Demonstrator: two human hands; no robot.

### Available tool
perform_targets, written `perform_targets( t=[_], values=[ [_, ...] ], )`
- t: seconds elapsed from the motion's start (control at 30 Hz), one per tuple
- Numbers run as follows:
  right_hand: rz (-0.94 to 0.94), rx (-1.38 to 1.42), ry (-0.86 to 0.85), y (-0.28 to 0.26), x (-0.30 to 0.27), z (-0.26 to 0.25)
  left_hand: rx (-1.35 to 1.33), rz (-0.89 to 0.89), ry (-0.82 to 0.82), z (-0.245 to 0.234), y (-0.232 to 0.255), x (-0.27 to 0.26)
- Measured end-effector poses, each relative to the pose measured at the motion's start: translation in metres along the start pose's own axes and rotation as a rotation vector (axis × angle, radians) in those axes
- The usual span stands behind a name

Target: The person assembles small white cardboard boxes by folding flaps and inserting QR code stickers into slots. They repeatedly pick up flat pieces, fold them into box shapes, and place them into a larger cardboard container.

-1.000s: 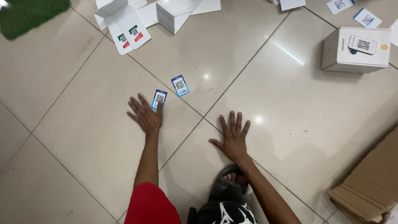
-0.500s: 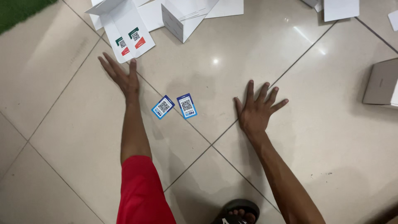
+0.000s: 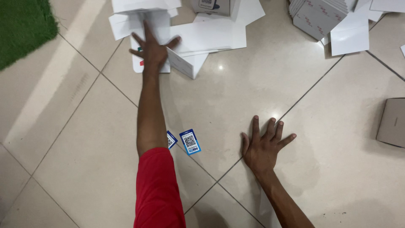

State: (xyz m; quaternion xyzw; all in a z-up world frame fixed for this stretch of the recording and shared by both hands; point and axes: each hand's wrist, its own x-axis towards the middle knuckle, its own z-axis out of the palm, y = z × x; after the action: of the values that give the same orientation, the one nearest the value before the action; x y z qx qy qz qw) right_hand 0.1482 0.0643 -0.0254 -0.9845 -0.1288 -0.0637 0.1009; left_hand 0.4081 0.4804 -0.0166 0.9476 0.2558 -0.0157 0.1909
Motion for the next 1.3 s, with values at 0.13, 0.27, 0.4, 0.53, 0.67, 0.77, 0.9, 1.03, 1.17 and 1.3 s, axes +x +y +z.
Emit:
perform_targets(
  t=[0.13, 0.27, 0.4, 0.53, 0.67, 0.77, 0.9, 1.03, 1.17, 1.3],
  values=[
    [0.021, 0.014, 0.005, -0.002, -0.001, -0.004, 0.202, 0.231, -0.091, 0.023, 0.056, -0.036],
    [0.123, 0.216, 0.046, 0.000, 0.000, -0.013, 0.266, 0.408, -0.091, 0.035, 0.102, -0.082],
    [0.157, 0.445, 0.253, 0.004, -0.006, -0.027, 0.267, 0.443, -0.089, 0.058, 0.134, -0.156],
    [0.137, 0.419, 0.312, 0.006, -0.020, -0.034, 0.254, 0.492, -0.071, 0.084, 0.155, -0.240],
    [0.233, 0.617, 0.360, 0.009, -0.071, -0.039, 0.218, 0.519, -0.095, 0.093, 0.157, -0.325],
    [0.326, 0.711, 0.313, 0.026, -0.127, -0.048, 0.258, 0.570, -0.145, 0.091, 0.153, -0.379],
    [0.470, 0.768, 0.334, 0.040, -0.185, -0.056, 0.199, 0.676, -0.068, 0.095, 0.135, -0.442],
    [0.500, 0.806, 0.331, 0.050, -0.225, -0.065, 0.184, 0.671, -0.002, 0.103, 0.128, -0.466],
    [0.428, 0.726, 0.255, 0.073, -0.271, -0.086, 0.126, 0.729, 0.096, 0.108, 0.109, -0.454],
    [0.273, 0.851, 0.355, 0.088, -0.297, -0.110, 0.184, 0.519, 0.024, 0.096, 0.087, -0.434]
  ],
)
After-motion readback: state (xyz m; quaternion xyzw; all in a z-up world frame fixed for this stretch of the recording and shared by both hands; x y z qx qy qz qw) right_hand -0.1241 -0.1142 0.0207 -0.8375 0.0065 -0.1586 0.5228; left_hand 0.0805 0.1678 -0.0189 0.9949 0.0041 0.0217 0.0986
